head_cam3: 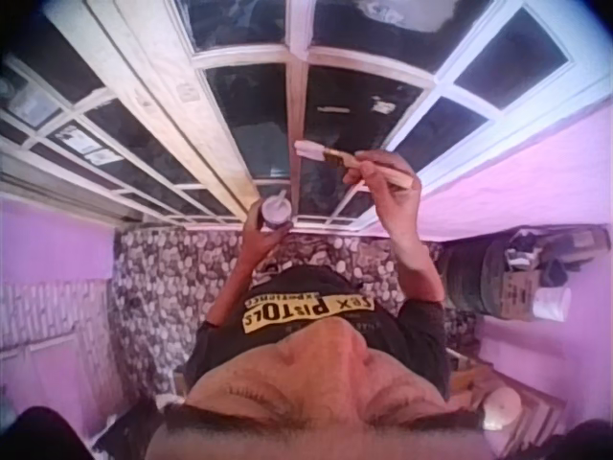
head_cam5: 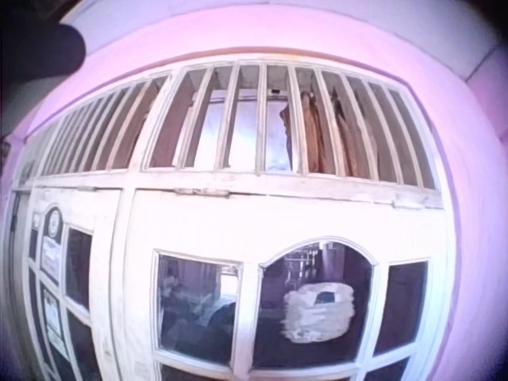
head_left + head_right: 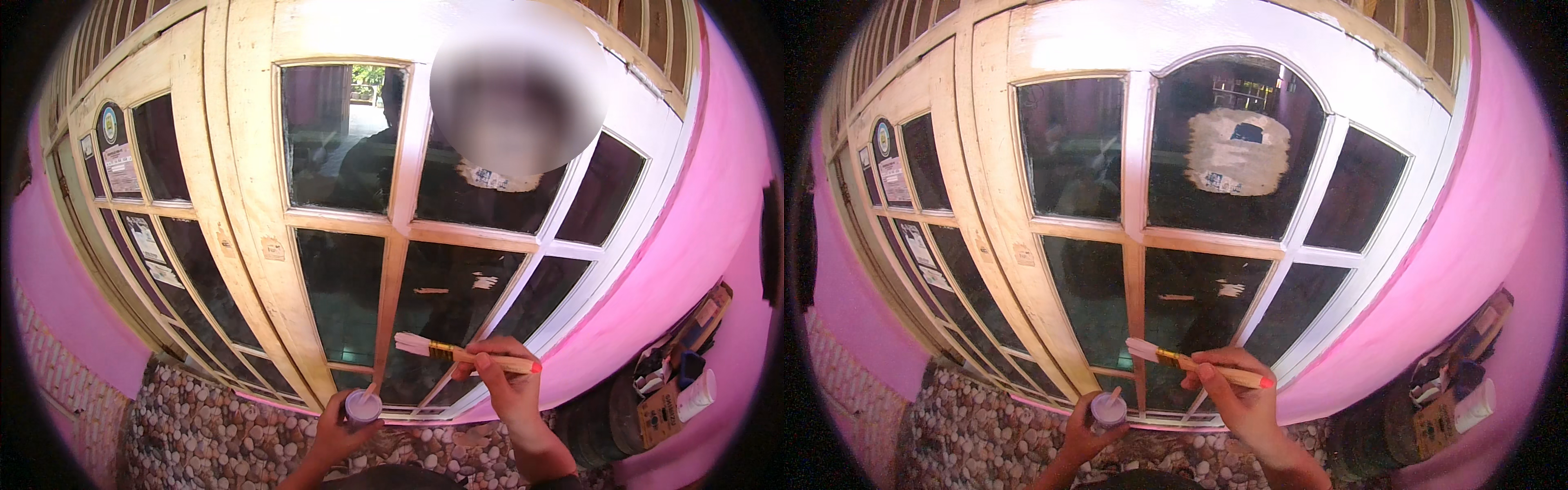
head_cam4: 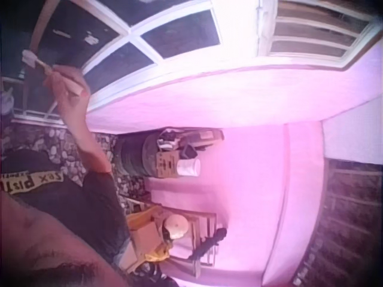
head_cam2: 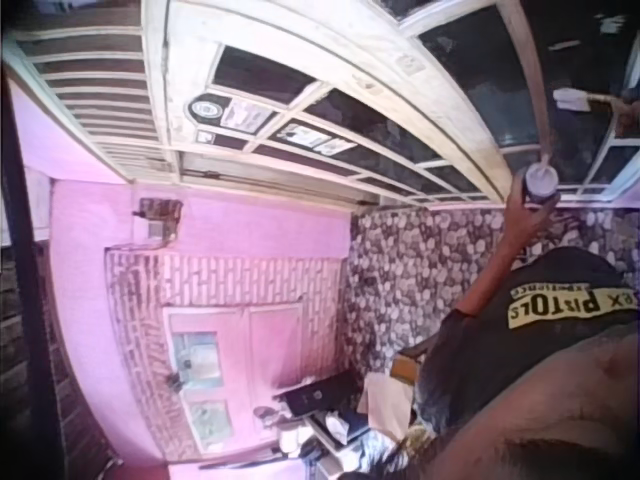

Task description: The person paints the wooden frame of a glass door using a brush and a small container of white paint, applying paint to the vertical and horizontal muntins.

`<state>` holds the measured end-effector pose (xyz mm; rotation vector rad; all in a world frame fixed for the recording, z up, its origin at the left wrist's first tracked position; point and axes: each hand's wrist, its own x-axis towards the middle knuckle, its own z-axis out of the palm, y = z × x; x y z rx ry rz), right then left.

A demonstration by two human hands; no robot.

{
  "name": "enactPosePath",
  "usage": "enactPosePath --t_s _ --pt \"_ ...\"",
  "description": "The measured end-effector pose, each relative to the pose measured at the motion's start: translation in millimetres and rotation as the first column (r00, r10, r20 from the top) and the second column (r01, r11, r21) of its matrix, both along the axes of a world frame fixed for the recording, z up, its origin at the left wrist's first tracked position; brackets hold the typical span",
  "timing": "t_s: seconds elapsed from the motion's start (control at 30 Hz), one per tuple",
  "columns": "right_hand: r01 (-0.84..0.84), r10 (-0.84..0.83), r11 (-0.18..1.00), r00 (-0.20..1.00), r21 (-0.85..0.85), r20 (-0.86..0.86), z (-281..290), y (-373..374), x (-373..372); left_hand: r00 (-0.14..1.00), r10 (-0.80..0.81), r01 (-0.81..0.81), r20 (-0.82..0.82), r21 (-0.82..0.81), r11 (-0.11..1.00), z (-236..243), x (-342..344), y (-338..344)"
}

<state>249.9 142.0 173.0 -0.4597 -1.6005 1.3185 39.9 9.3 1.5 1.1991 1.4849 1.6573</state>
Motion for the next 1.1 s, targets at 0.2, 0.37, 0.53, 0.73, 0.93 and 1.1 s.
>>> enactPosePath --t_s 0.2,0.37,0.53,0.73,0.93,1.1 --pt "0.13 -0.135 0.987 0.99 -0.094 -0.05 -20.6 5.5 20.4 1.0 -0.011 0.011 0.012 0.017 1.0 6.9 21.7 15.1" --pt "0.155 -0.158 0.983 0.987 -0.101 -0.026 -30.0 9.2 32.7 0.997 0.012 -0.008 -0.082 0.044 0.999 -0.7 29.6 27.2" --pt "0.071 -0.071 0.997 0.997 -0.016 0.021 -32.8 9.7 49.4 0.996 -0.003 0.012 -0.084 0.099 0.995 8.9 46.4 47.4" --pt "-0.109 0.1 0.994 0.967 0.029 0.232 -32.9 19.9 43.1 1.0 -0.021 0.019 0.015 0.114 0.993 6.9 61.1 49.8" --pt "-0.175 0.063 0.952 0.916 0.252 0.395 -34.0 32.9 29.8 0.99 -0.079 0.062 0.114 0.145 0.988 4.5 73.5 54.7" --pt "-0.261 0.089 0.906 0.886 0.333 0.454 -30.9 42.7 22.2 1.0 0.013 -0.013 0.003 0.155 0.988 7.7 77.1 56.8"
